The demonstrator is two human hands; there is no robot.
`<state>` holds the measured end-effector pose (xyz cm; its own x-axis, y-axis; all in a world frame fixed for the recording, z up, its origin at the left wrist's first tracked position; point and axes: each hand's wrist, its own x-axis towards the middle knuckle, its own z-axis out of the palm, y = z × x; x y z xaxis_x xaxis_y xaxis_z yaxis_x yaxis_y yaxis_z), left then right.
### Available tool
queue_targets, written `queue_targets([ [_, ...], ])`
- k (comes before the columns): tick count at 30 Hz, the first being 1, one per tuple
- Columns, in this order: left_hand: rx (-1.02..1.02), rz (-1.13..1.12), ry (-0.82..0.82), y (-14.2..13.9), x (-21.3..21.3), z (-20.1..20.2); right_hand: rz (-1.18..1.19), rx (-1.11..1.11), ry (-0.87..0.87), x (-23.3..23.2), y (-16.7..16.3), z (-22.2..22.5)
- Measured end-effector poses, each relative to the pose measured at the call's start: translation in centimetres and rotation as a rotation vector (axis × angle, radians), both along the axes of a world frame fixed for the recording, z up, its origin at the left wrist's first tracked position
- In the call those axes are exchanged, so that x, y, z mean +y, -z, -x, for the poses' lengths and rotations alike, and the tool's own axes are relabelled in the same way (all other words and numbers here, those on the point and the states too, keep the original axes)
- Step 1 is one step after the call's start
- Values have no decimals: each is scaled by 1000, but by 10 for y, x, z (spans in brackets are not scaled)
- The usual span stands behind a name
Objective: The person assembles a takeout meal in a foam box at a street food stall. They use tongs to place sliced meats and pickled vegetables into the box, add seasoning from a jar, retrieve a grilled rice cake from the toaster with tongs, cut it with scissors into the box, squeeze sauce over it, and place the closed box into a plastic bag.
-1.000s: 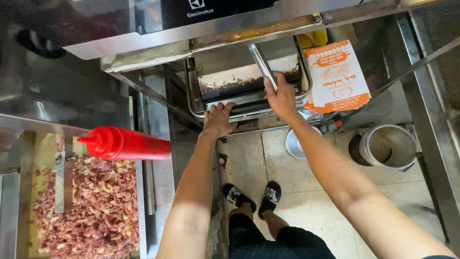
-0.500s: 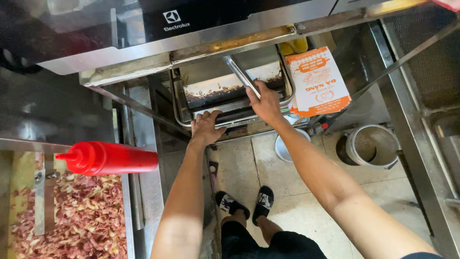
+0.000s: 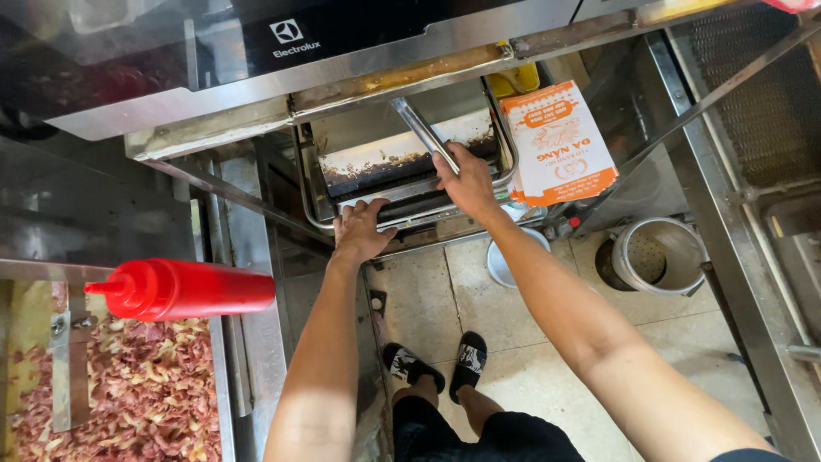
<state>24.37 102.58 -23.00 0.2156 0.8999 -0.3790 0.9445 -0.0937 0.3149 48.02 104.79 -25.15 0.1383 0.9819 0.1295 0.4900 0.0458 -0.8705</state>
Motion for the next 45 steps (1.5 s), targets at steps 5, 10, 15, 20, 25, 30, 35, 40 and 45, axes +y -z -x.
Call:
queue_targets([
  [5,17,23,-2,-4,1,-2,26,-14,3,0,-6,1],
  [10,59,51,4,-9,0,-5,49,-50,-3,-1,-12,1],
  [15,64,45,3,-11,-1,-6,52,-16,-7,-2,-16,3],
  [20,68,57,0,-10,0,-7,49,10,-26,-2,-12,2],
  [25,62,78,-11,-14,0,-8,-1,-90,-34,3,4,-2],
  [30,57,101,-24,-22,-1,-9,-129,-205,-32,6,10,-3],
  [35,60,120,-20,-28,-1,-10,96,-81,-77,4,-1,-3],
  [40,53,136,-27,-29,-2,-10,122,-49,-88,2,-12,-1],
  [45,71,153,-31,-28,0,-11,124,-46,-90,2,-13,-1],
])
